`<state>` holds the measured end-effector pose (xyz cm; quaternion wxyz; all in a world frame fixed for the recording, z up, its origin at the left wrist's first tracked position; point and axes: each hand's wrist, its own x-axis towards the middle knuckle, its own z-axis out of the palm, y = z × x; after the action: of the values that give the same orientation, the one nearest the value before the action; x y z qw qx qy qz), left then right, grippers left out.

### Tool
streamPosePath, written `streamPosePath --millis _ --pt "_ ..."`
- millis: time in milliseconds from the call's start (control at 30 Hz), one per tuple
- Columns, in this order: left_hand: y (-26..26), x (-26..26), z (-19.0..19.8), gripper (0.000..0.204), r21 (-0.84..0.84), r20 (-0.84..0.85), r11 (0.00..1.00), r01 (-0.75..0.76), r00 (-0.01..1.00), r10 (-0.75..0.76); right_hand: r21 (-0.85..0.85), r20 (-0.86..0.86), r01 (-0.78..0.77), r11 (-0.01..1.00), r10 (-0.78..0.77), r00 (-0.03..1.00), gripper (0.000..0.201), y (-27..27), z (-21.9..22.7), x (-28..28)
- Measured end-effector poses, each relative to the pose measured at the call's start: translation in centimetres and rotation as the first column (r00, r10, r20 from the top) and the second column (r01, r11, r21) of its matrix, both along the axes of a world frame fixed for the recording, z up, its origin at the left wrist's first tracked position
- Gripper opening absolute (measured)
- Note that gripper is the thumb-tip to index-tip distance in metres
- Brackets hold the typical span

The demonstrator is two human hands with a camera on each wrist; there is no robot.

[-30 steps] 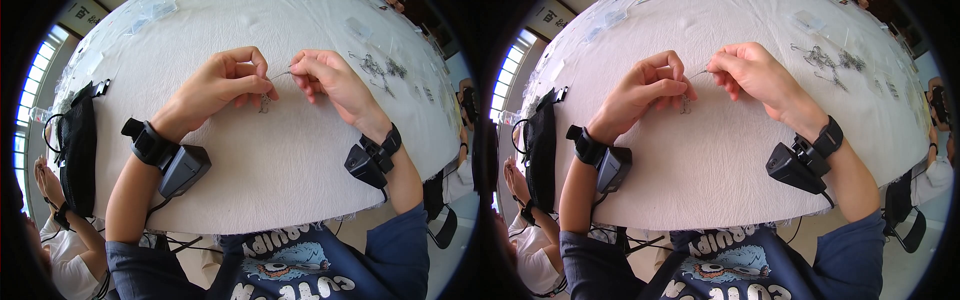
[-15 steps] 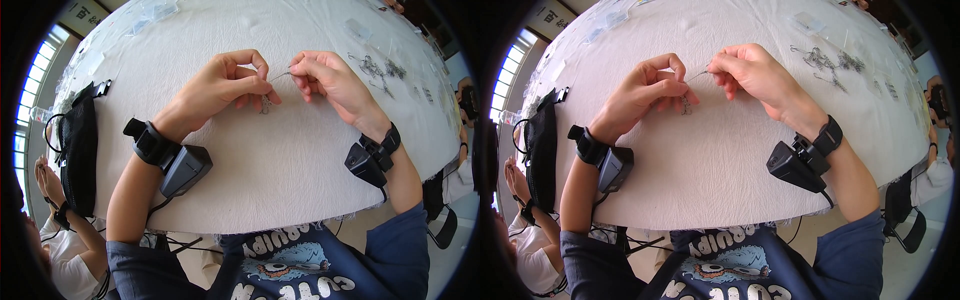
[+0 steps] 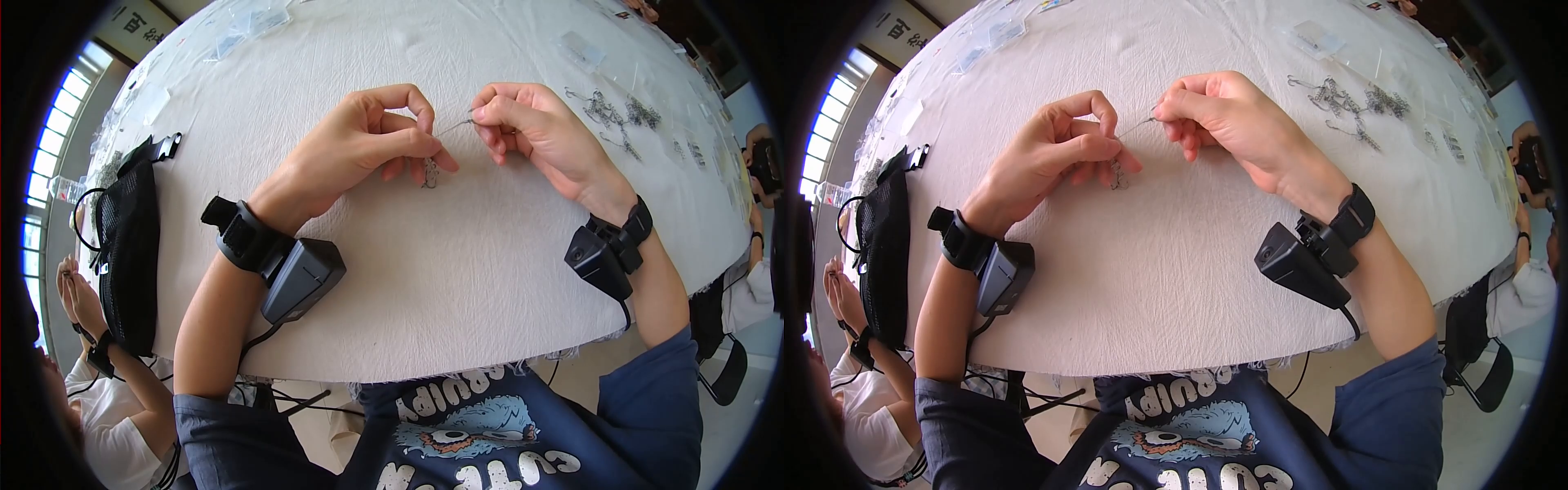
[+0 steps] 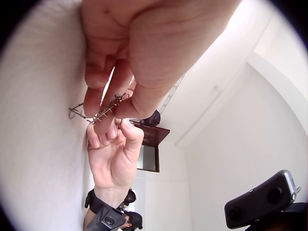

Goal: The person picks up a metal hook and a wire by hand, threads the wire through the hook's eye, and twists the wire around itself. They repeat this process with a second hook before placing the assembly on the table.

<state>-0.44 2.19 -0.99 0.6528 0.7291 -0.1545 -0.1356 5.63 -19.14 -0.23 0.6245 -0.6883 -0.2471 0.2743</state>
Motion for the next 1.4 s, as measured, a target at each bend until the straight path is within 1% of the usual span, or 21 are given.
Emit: streamPosePath --millis 100,200,300,400,500,600,700,800,1100,1200,1300,1400 --pt "0.1 -0.1 0.2 0.007 -0.008 -0.031 1.000 -0.013 0.999 0.013 0.030 -0.014 0.030 0.999 -0.030 0.999 0.017 -0.2 -0.2 0.3" --pt "0.0 0.0 -0.2 0.011 -0.029 -0.024 1.000 0.002 1.000 -0.002 0.028 -0.018 0.037 0.999 -0.037 0.999 0.018 -0.4 -0.1 0.7" --pt "0.1 0.2 -0.4 0.014 -0.011 -0.015 1.000 0.006 1.000 -0.006 -0.026 0.037 0.056 0.998 -0.055 0.998 0.016 -0.3 0.1 0.3" --pt "0.0 0.1 -0.1 0.015 -0.053 -0.039 0.999 0.002 0.999 -0.004 -0.028 0.042 0.075 0.997 -0.073 0.996 0.016 -0.3 0.1 0.4" --pt "0.1 0.2 -0.5 0.015 -0.042 -0.007 0.999 -0.023 1.000 0.022 -0.057 0.049 0.081 0.995 -0.078 0.996 0.016 -0.6 0.1 0.6" --pt "0.2 0.2 -0.5 0.013 -0.109 -0.033 0.994 -0.006 0.999 0.003 -0.102 0.058 0.061 0.993 -0.055 0.997 0.016 -0.8 0.2 0.8" --pt "0.1 0.1 -0.4 0.010 -0.073 -0.009 0.996 -0.047 0.999 0.047 -0.134 0.032 0.011 0.991 -0.007 0.999 0.018 -1.0 0.4 1.2" --pt "-0.1 -0.1 0.3 0.009 -0.117 -0.037 0.991 -0.067 0.997 0.064 -0.175 0.059 -0.033 0.984 0.044 0.997 0.018 -1.1 0.4 1.4" --pt "-0.1 -0.1 0.3 0.011 -0.077 -0.038 0.994 -0.081 0.996 0.078 -0.335 0.114 -0.123 0.934 0.169 0.979 0.015 -1.0 1.1 1.0" --pt "0.0 0.1 -0.2 0.009 -0.053 0.001 0.996 -0.069 0.998 0.069 -0.386 0.158 -0.129 0.913 0.204 0.966 0.013 -0.8 1.4 0.6" --pt "-0.1 0.0 0.0 0.010 -0.053 -0.014 0.996 -0.070 0.998 0.069 -0.467 0.192 -0.124 0.875 0.237 0.952 0.013 -0.9 1.4 0.6" --pt "-0.1 0.0 0.0 0.010 -0.040 -0.010 0.997 -0.061 0.998 0.061 -0.388 0.308 0.003 0.922 0.126 0.943 0.014 -0.5 1.2 0.0"
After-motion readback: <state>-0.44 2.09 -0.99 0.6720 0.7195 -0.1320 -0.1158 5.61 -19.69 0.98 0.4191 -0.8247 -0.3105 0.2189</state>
